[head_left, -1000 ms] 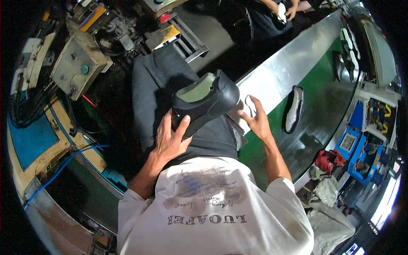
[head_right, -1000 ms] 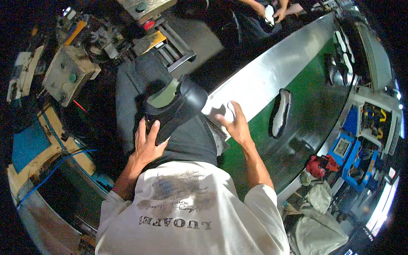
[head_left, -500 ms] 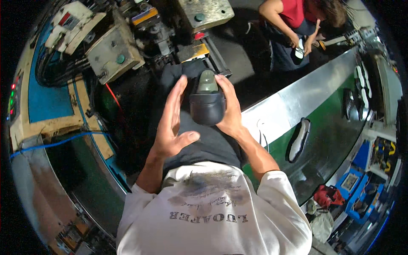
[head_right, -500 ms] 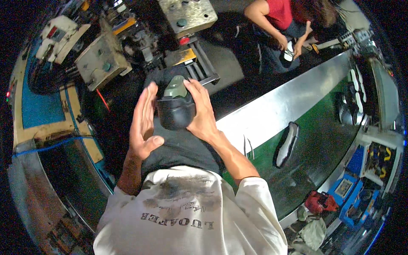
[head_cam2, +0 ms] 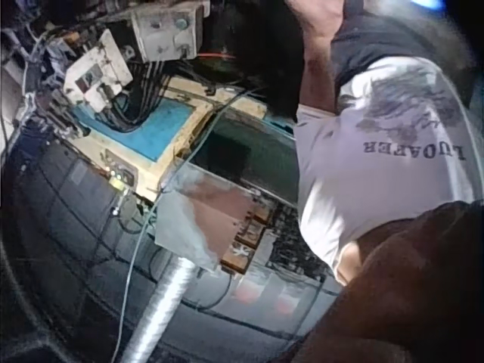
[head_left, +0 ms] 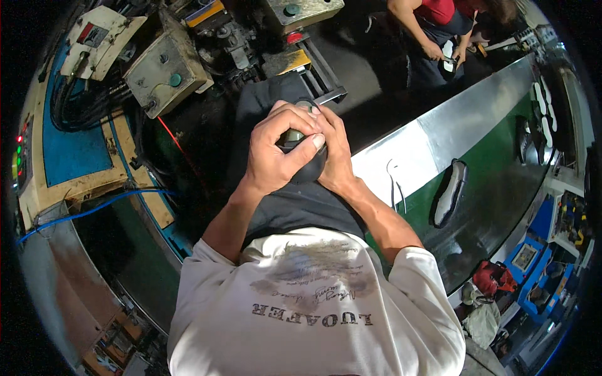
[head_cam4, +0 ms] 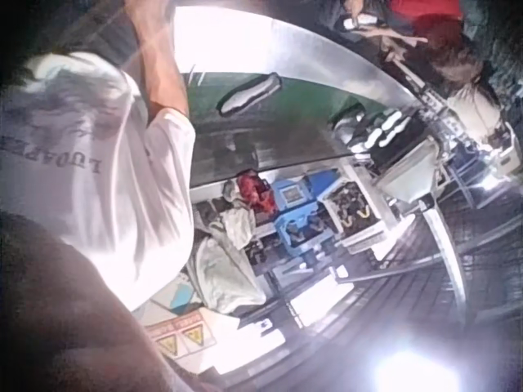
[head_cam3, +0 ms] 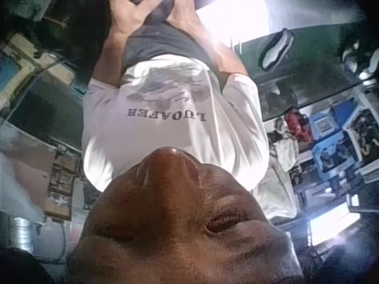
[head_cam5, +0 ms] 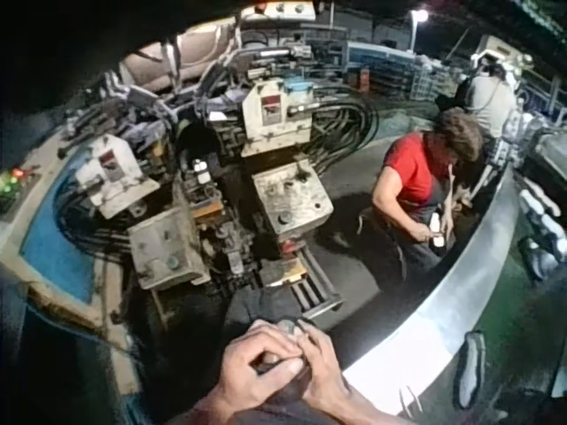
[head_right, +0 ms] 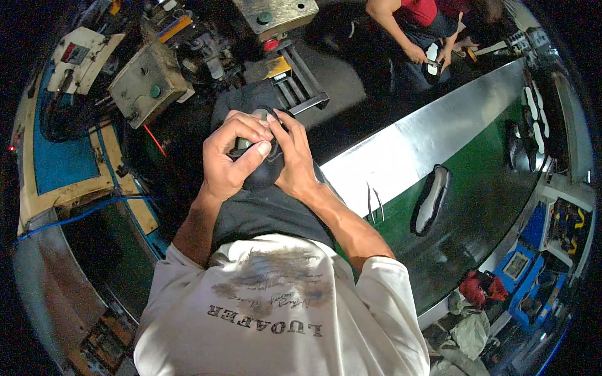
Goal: The person picks up shoes from a conveyor belt, smooths and pulls their edges by hand and with pliers, presses each shoe into a lasting machine, and places them onto a rack.
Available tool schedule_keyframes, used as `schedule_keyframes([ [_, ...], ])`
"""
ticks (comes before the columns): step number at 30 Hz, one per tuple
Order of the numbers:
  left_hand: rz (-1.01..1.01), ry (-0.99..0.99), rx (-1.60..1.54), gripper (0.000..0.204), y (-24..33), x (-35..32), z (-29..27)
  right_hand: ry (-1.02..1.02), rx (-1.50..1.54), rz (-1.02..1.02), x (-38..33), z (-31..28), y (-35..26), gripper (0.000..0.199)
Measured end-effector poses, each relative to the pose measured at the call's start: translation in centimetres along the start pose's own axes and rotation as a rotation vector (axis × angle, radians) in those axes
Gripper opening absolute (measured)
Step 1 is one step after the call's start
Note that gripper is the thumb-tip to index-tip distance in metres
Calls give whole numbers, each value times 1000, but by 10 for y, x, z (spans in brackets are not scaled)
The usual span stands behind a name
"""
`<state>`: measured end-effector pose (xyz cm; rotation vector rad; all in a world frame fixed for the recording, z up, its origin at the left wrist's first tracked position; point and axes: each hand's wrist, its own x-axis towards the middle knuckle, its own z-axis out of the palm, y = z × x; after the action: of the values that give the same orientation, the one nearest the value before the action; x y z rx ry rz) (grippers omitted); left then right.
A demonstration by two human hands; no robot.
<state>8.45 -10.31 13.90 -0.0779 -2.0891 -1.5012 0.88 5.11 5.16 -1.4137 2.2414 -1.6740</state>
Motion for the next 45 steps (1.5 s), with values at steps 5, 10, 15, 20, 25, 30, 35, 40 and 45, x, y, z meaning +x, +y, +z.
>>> schedule_keyframes([
  [5,-209,-85,-56,19,1,30,7,37,24,92,-2,-4,1,99],
  [10,-365,-169,-371,32,-15,54,-4,114,55,-11,-6,-6,-1,102],
  [15,-320,-119,-487,102,-19,-10,-49,1,244,176,-10,-16,-17,117],
  [20,-683,-291,23,130,-1,-49,-23,-205,537,336,-5,-41,-45,121],
  [25,-468,-217,258,117,-16,-92,0,-359,501,280,22,-84,-66,99],
  [30,-358,-170,340,117,-30,-102,8,-189,431,378,26,-62,-68,19],
  [35,-288,-78,363,122,-45,-101,11,-34,744,591,42,-50,-46,34],
  [40,-304,14,372,124,-17,-84,-4,-70,1021,584,56,-52,-70,66],
  [45,-531,-58,44,120,33,-81,-30,-148,1007,553,87,-39,-76,81],
])
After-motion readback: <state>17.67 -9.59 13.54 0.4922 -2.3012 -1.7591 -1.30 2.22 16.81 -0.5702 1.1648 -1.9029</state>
